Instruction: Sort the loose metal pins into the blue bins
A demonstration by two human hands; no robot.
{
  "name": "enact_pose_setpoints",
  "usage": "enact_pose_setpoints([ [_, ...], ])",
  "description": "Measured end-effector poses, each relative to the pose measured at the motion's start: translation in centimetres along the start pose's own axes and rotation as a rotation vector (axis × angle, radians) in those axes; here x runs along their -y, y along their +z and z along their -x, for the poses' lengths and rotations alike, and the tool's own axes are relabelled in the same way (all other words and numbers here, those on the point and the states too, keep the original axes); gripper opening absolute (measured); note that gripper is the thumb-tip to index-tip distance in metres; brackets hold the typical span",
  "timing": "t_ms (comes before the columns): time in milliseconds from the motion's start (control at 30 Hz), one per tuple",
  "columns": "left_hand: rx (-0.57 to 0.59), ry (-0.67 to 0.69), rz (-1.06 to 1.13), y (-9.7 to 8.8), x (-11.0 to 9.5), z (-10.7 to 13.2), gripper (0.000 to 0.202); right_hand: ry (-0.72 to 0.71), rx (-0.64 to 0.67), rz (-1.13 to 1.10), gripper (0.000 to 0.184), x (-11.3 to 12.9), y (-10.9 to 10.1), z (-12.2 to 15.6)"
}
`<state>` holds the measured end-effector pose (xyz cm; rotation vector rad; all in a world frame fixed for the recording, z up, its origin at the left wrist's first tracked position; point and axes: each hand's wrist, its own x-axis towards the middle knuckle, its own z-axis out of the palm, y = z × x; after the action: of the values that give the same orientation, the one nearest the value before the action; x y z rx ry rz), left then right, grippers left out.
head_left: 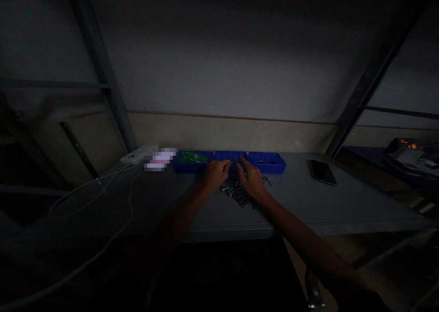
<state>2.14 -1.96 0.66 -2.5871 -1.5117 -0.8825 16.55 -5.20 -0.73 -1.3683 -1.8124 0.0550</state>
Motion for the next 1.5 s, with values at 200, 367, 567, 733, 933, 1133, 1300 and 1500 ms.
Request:
enact_pose_setpoints([
  [200,-0.005,0.169,0.053,1.4,-1.0,0.2,0.019,0.048,0.028,-0.225,0.046,-1.5,0.5,-0.5],
  [367,-0.036,0.169,0.177,1.9,-1.3,0.4,0.017,0.016,0.027,-0.343,0.04,-1.9,0.9,-0.8],
  [567,0.019,0.139,0.598,1.8,-0.9,0.1,0.021,0.138,0.111,-0.719,0.04,-1.7,0.7,-0.9],
  [733,0.098,0.139,0.789,2.0,-0.1,-0.1,0.029,0.181,0.233,-0.889,0.039,-1.3,0.3,-0.9],
  [933,0.031,0.118,0.623,1.1,0.1,-0.3,0.025,0.209,0.111,-0.736,0.037,-1.6,0.2,-1.0],
  [1133,-0.077,0.129,0.432,0.6,-0.1,0.0,0.018,0.075,0.009,-0.318,0.037,-1.8,0.4,-0.8],
  [1300,-0.009,0.1,0.573,1.1,-0.1,-0.1,0.023,0.007,-0.03,-0.195,0.032,-2.0,0.3,-0.7],
  [1500,0.059,0.01,0.579,1.5,0.1,-0.2,0.036,-0.04,0.071,0.012,0.025,-2.0,0.3,-0.4],
])
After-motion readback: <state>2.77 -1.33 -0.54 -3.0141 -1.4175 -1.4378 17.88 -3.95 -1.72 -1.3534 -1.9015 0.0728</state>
